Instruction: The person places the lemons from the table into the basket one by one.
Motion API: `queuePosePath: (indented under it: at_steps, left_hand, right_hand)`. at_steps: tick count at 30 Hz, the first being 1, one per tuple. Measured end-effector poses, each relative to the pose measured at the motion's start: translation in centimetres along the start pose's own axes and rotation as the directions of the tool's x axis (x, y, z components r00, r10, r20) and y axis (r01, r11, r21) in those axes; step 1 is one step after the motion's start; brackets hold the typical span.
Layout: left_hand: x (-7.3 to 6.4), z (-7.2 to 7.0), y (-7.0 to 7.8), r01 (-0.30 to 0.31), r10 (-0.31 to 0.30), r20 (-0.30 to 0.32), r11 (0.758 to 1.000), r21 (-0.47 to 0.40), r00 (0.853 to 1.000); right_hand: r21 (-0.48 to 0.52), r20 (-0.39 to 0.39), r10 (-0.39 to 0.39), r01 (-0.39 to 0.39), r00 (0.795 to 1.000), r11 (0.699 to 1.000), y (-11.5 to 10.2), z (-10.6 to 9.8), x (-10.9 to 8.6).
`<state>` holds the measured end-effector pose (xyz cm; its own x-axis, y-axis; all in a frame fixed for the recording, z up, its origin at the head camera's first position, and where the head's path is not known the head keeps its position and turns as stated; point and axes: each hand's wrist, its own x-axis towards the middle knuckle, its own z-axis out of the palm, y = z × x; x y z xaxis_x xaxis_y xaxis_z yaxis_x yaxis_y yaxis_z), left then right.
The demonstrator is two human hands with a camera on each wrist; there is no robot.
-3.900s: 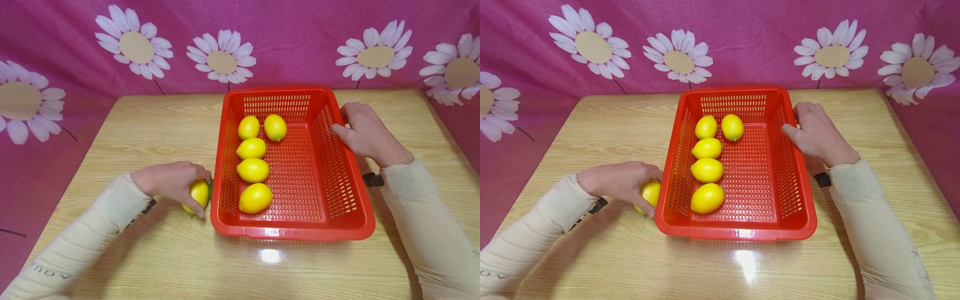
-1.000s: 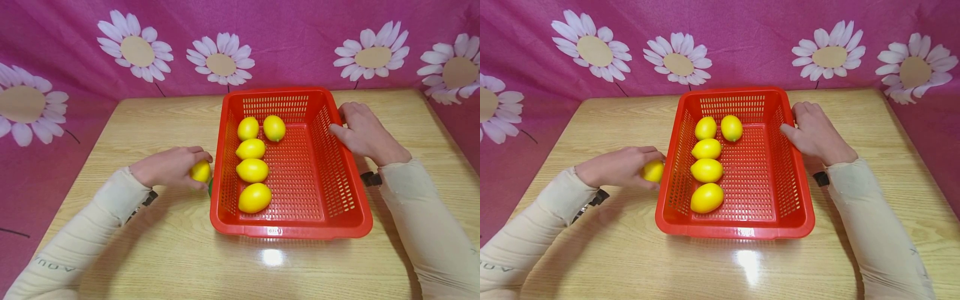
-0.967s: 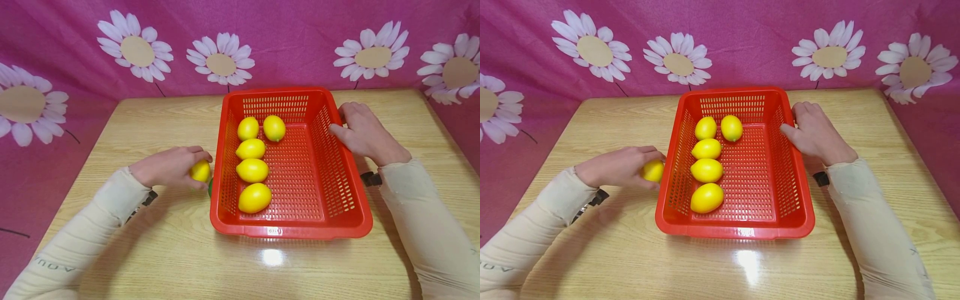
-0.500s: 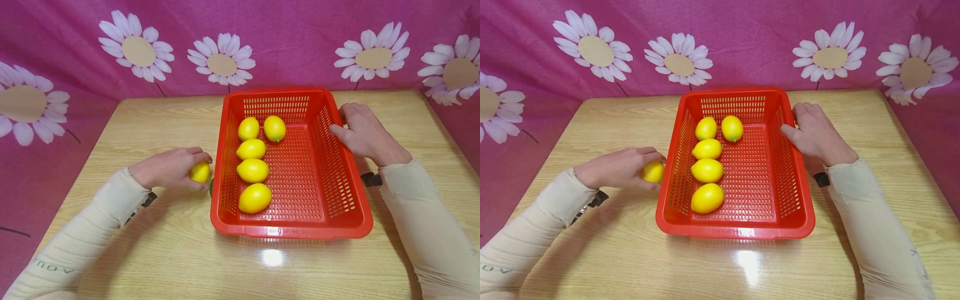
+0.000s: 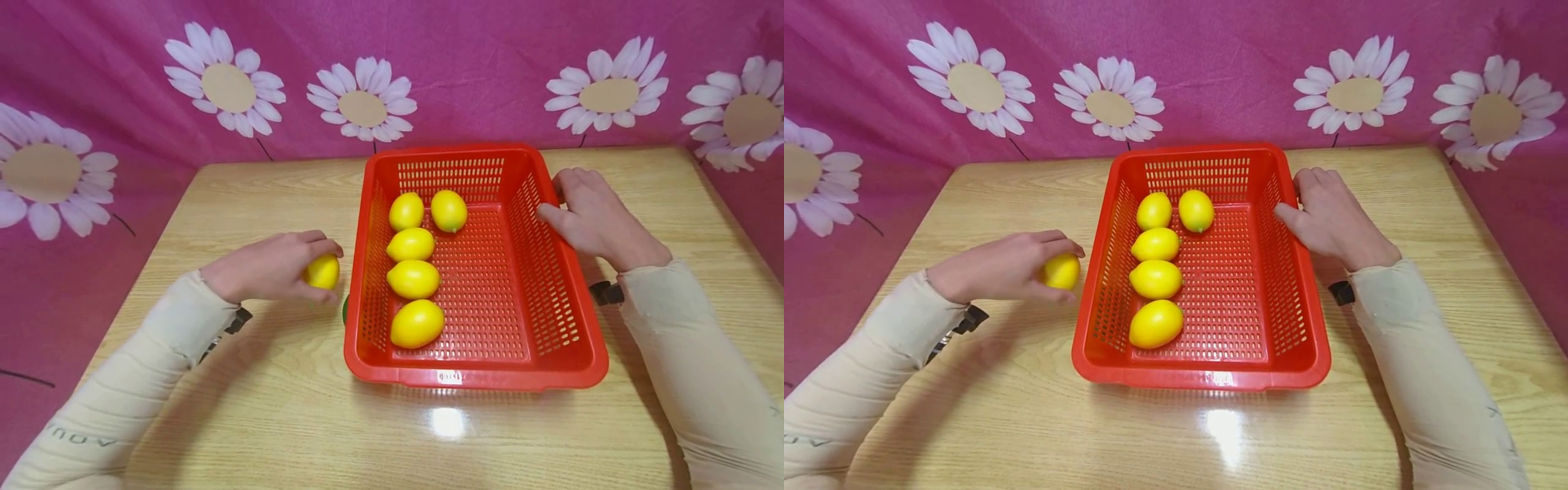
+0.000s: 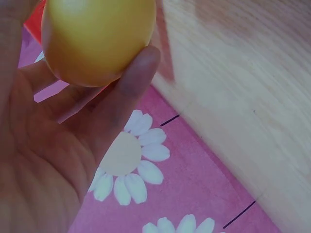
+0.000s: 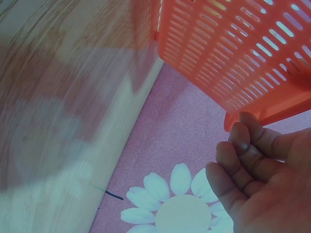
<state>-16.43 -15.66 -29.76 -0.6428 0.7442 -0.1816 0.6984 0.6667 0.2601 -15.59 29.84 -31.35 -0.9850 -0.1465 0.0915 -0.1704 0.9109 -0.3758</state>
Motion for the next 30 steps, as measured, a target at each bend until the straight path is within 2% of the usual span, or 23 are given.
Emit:
queuePosePath:
  at_steps: [14,30]
  left_hand:
    - [0.3,-2.3,0.6,-0.052,0.058,-0.098,0.997,0.061,0.993]
    - [1.8,-4.1,1.5,-0.088,0.101,-0.143,0.992,0.094,0.985]
  right_hand:
    - [-0.007,0.008,0.006,-0.006,1.000,1.000,0.1,0.0,-0.1]
    - [-0.014,0.000,-0.003,0.003,1.000,1.000,-0.2,-0.1,0.0]
